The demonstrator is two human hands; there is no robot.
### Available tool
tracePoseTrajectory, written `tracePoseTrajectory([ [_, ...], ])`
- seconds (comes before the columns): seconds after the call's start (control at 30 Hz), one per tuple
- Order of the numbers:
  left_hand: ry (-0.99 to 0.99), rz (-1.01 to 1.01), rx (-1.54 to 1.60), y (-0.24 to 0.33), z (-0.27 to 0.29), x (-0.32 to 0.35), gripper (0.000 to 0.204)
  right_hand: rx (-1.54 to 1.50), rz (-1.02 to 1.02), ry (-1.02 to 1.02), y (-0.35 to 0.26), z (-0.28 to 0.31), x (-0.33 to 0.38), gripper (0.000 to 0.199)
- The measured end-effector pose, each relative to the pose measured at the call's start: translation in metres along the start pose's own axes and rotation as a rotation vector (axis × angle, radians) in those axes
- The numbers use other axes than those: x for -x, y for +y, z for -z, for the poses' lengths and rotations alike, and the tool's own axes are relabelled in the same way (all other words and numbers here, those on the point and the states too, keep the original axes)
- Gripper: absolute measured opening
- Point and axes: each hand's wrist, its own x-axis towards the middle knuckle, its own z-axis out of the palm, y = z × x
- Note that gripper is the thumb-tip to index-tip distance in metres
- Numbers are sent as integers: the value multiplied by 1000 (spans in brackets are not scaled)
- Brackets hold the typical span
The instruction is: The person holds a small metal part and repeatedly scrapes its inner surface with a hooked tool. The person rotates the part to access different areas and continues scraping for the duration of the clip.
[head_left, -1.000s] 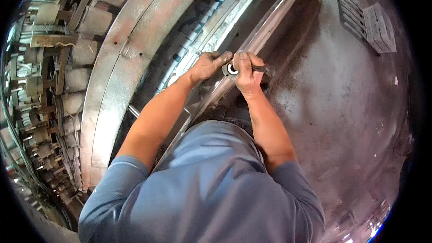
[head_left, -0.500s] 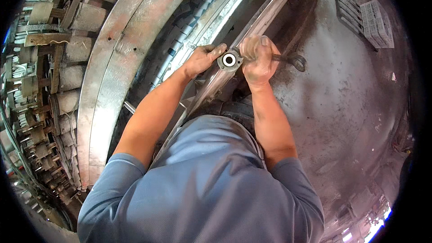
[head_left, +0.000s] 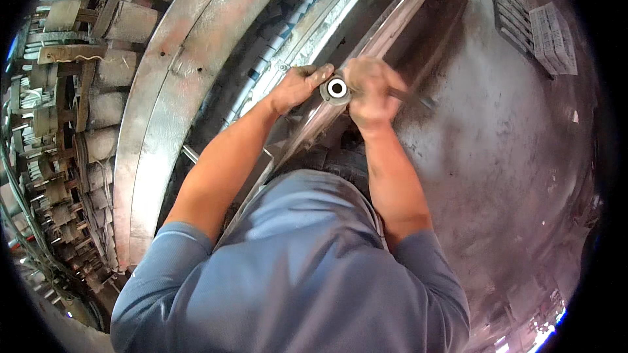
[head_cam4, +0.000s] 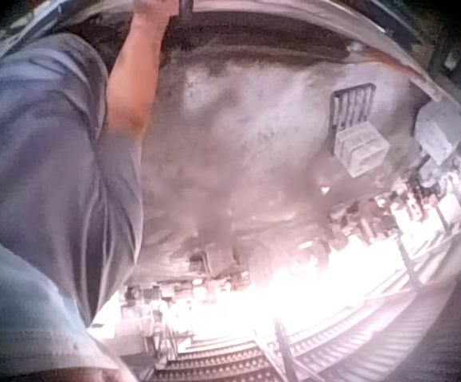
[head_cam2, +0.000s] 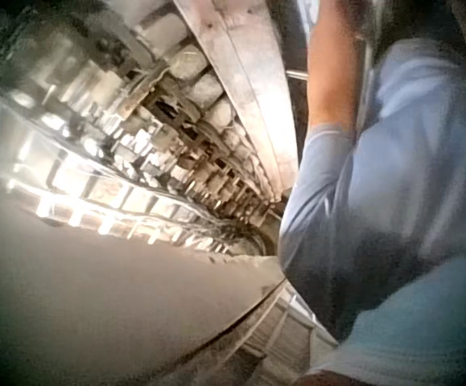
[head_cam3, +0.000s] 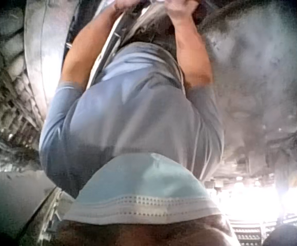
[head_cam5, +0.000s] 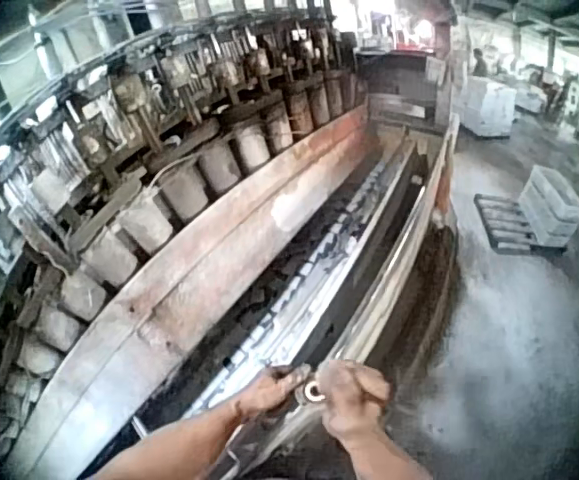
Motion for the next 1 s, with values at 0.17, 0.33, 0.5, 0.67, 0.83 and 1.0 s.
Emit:
tracePoseTrajectory([
  [0.17,18,-25,20,1,-6,8,75,-236,-152,140,-11,-25,-5,27],
  [0.33,5,-26,83,5,-3,5,73,-473,-473,72,-17,-2,-22,26],
  [0.5,39,14,34,5,-11,13,79,-588,-498,127,-32,15,-30,18],
  [0.67,65,-38,41,-4,-13,11,78,-843,-452,137,-29,21,-26,19],
  [0.83,8,7,-34,10,-10,15,77,-769,-319,321,-36,12,-6,17],
  [1.0,9,-21,-15,0,-11,10,70,-572,-480,228,-32,14,2,11],
])
